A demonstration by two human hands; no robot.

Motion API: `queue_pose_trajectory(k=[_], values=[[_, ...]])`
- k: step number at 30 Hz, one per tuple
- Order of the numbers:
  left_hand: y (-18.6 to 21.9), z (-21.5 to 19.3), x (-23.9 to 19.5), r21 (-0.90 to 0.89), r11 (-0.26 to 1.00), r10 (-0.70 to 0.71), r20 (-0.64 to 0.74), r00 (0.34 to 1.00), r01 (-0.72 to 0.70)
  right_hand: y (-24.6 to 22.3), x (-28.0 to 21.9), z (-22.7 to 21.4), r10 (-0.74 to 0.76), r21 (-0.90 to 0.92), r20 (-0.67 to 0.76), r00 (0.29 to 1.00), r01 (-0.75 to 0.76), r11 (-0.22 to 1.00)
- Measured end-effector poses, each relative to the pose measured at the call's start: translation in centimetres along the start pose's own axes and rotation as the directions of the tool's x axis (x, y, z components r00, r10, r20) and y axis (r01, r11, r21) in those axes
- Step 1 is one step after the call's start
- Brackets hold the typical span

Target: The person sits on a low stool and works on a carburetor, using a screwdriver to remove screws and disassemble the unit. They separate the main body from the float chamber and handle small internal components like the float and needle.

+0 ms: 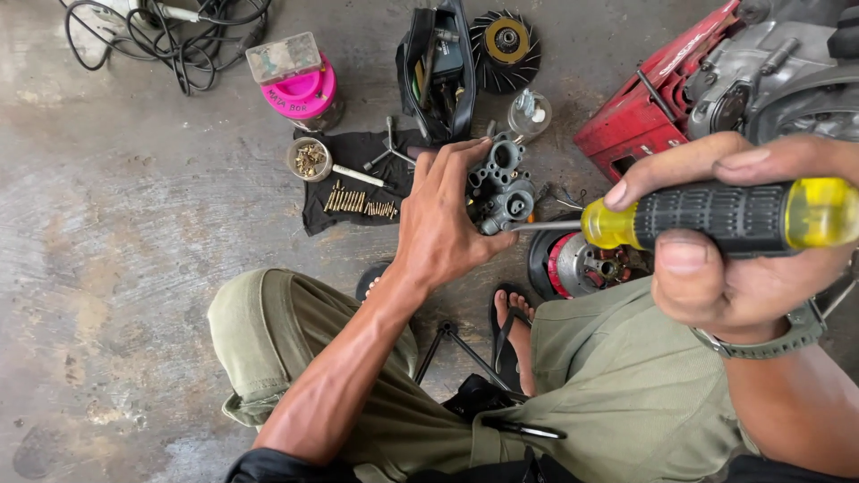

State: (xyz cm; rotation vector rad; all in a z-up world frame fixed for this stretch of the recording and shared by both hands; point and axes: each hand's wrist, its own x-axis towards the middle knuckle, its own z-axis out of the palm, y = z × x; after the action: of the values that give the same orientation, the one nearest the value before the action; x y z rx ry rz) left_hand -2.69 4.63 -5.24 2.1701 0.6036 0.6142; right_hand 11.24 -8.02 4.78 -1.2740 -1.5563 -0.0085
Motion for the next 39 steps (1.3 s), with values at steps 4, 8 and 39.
queue_pose_trajectory(k=[4,8,39], values=[[0.0,0.0,0.1,0.022,0.998,-0.051,-0.001,0.999,0.051,-0.1,0.0,0.4,0.037,-0.091,-0.063,0.997,-0.043,0.995],[-0.1,0.1,0.1,0.004,0.998,-0.070,0.000,0.998,0.070,-0.3,0.4,0.4,0.028,-0.098,-0.039,0.999,-0.031,0.995],[0.8,1.2,0.1,-0.450,0.889,0.229,0.288,0.930,-0.079,-1.0,3.0,-0.4,0.325,0.025,0.286,0.901,-0.346,0.938]])
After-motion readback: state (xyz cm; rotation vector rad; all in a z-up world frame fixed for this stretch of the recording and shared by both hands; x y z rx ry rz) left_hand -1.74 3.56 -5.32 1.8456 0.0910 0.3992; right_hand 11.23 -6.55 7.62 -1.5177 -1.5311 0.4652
